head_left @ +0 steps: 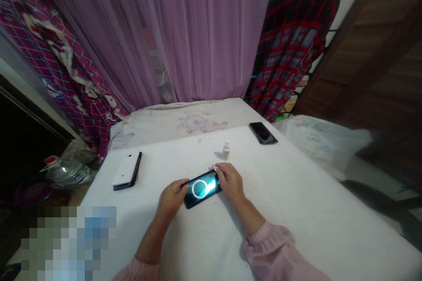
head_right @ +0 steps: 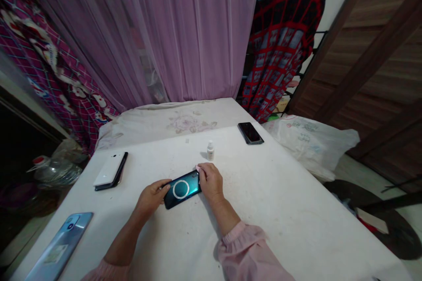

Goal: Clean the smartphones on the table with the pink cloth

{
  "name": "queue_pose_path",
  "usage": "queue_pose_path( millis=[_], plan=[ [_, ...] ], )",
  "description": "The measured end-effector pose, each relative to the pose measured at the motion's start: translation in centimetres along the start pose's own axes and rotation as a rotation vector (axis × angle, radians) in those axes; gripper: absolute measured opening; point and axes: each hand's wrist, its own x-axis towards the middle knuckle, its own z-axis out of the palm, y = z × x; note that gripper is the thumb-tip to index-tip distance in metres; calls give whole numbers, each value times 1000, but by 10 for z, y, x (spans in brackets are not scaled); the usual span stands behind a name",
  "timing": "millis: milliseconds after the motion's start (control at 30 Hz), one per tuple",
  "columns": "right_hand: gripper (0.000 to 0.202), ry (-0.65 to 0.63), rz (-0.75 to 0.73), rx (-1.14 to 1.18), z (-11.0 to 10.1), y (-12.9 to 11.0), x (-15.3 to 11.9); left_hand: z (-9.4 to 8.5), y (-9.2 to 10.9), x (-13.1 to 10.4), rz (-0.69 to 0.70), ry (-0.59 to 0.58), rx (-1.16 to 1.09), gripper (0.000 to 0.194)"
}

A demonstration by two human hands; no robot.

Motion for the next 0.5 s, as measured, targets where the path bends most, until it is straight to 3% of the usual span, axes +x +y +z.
queue_pose_path(
  millis=[233, 433, 500],
  plan=[
    [24, -22, -61, -138, 0, 1, 2, 4, -7, -1, 67, 57, 83, 35],
    [23, -98, -92, -313, 3, 6, 0, 12, -3, -10, 382, 74, 384, 53],
    [23, -104, -108, -362, 2, 7, -2, 16, -2, -16, 427, 88, 520, 62]
  ],
)
